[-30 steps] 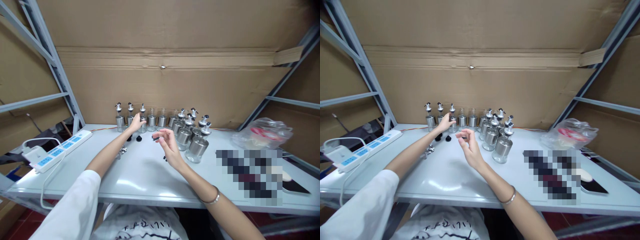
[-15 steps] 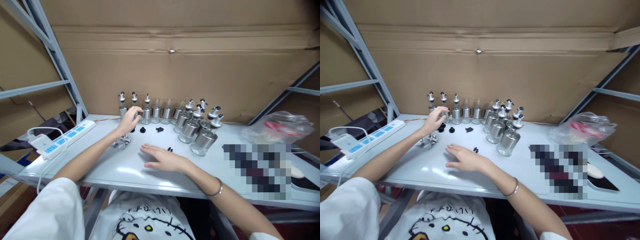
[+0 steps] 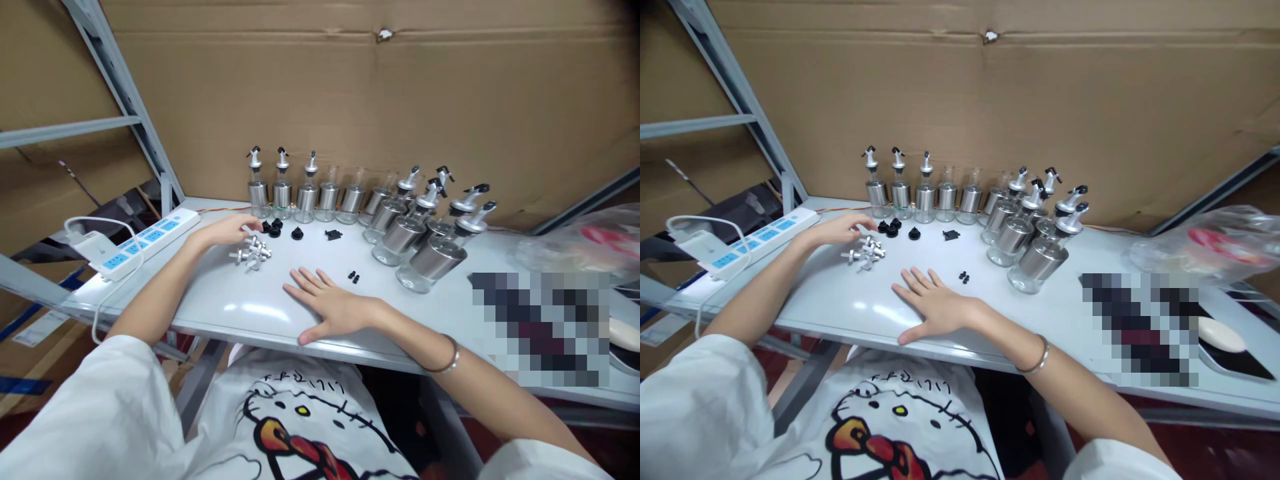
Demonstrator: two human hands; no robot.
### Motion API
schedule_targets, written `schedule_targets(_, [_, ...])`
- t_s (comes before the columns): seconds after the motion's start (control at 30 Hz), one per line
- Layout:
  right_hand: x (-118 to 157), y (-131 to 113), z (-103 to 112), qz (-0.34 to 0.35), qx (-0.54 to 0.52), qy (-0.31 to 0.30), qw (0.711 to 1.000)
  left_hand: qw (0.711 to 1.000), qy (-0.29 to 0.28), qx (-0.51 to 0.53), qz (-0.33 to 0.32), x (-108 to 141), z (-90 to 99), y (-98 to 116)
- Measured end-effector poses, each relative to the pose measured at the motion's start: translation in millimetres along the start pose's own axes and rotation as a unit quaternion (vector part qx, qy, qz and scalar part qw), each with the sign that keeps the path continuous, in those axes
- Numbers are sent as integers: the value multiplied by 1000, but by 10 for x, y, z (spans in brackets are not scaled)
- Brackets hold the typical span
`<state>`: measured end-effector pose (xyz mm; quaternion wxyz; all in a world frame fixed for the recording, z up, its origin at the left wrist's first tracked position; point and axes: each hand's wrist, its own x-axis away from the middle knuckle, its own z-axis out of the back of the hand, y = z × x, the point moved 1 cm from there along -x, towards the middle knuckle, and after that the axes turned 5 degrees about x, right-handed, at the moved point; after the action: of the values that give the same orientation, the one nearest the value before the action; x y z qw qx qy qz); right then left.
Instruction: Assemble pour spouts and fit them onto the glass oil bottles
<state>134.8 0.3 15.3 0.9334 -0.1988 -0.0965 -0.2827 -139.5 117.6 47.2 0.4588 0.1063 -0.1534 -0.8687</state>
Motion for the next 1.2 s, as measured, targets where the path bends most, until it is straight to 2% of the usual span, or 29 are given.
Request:
schedule_targets(0.07, [0, 0, 1, -3, -2, 2, 1000, 998, -60, 21, -22, 25, 21, -30])
schedule_targets(0.13, [0, -5, 4, -6, -3, 3, 1000, 996, -80, 33, -38, 26, 16, -40])
schedule_targets(0.47, [1, 12, -12, -1, -13, 16, 1000, 998, -36, 41, 9, -33, -101, 19])
schedule_targets(0.7, [10, 2, 2, -2, -13, 12, 1000, 996, -35, 75, 23, -26, -105, 23])
schedule_targets(0.77, [11, 3, -1, -2, -16, 16, 1000, 997, -7, 70, 34, -37, -82, 10])
schedule_targets(0.8, [11, 6, -4, -1, -18, 19, 1000, 997, 26, 64, 36, -42, -65, 15])
schedule_targets(0.87, [11, 15, -9, 2, -21, 24, 999, 989, 138, 52, 27, -40, -40, 74])
schedule_targets(0.93, [11, 27, -12, 6, -25, 26, 999, 963, 263, 52, -1, -13, -66, 214])
schedule_targets(1.0, [10, 40, -9, 6, -32, 27, 999, 942, 326, 61, -45, 39, -180, 428])
schedule_targets(1.07, [5, 50, -2, 9, -39, 35, 999, 946, 294, 50, -131, 108, -377, 684])
schedule_targets(1.13, [2, 55, 11, 17, -46, 41, 998, 945, 207, 27, -253, 188, -612, 928])
schedule_targets(1.2, [17, 61, 41, 19, -59, 43, 997, 908, 156, 7, -388, 266, -816, 1105])
